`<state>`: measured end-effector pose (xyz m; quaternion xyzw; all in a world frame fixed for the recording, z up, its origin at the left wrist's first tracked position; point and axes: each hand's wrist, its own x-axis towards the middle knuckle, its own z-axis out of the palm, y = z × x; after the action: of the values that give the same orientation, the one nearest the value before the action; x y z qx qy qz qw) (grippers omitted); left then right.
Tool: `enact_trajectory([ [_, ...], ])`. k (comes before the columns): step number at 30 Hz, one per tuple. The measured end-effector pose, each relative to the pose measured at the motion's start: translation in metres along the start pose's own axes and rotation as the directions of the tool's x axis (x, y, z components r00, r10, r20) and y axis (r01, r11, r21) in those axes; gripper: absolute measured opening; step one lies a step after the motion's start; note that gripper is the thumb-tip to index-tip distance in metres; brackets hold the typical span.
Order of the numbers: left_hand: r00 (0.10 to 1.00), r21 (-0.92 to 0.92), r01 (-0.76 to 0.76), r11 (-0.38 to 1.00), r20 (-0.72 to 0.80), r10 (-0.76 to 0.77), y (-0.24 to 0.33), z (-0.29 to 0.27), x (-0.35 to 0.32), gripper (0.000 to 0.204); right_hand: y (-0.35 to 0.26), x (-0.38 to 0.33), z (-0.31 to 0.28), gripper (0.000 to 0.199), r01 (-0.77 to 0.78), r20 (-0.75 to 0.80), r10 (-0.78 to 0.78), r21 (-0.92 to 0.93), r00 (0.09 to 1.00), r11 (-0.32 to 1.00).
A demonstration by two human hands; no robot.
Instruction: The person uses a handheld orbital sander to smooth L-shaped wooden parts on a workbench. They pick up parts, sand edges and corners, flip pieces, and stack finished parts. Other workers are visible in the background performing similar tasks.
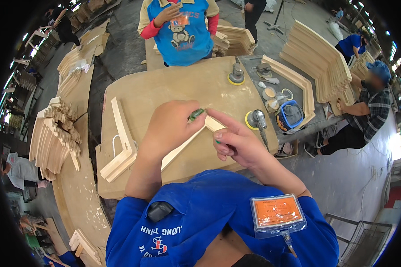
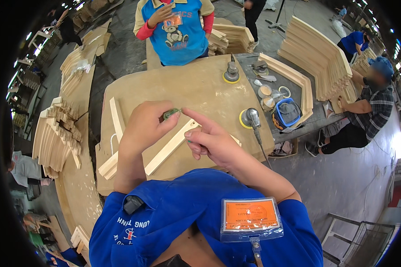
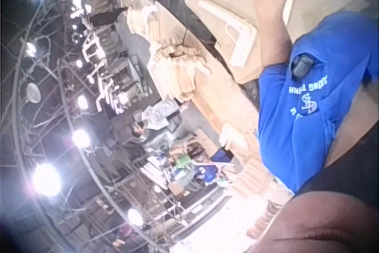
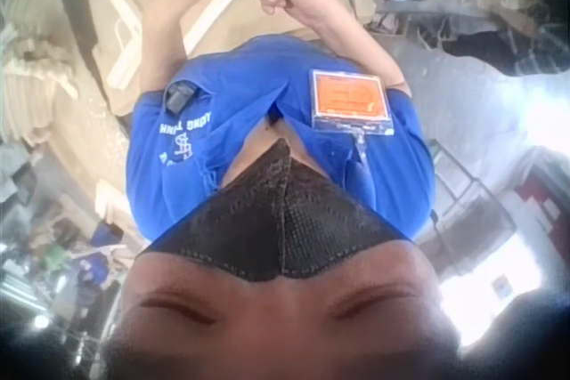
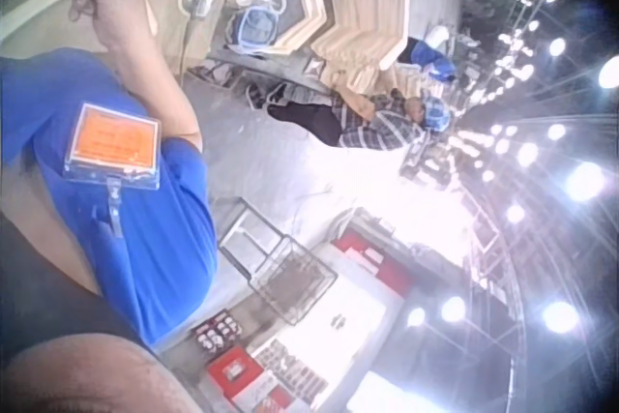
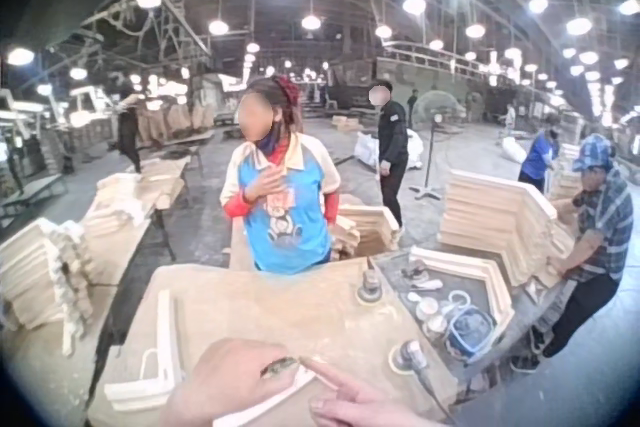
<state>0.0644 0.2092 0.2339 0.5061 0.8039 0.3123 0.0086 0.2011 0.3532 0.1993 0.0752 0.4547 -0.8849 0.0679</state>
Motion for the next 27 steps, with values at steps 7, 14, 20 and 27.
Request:
enact_trajectory([
  [7,0.981,-0.839,0.194,0.509,0.16,-0.111,-0.013,0.024,-0.015,0.027,0.014,-0.005,0.003,0.07,0.382,0.145,-0.5,-0.827,0.854,0.412],
  [14,0.983,-0.966,0.173,-0.192,0.159,0.087,-0.014,0.041,-0.039,0.033,-0.001,-0.014,0.014,0.064,0.484,0.334,-0.547,-0.862,0.767,0.152],
  [20,0.992,-0.979,0.116,-0.166,0.105,0.076,-0.016,0.039,-0.053,0.035,-0.037,-0.07,0.026,0.046,0.679,0.461,-0.508,-0.592,0.727,0.434],
  [27,0.986,-0.986,0.159,-0.056,0.156,0.054,-0.015,0.039,-0.063,0.034,-0.055,-0.101,0.057,0.042,0.941,0.604,-0.795,0.235,0.055,0.243],
])
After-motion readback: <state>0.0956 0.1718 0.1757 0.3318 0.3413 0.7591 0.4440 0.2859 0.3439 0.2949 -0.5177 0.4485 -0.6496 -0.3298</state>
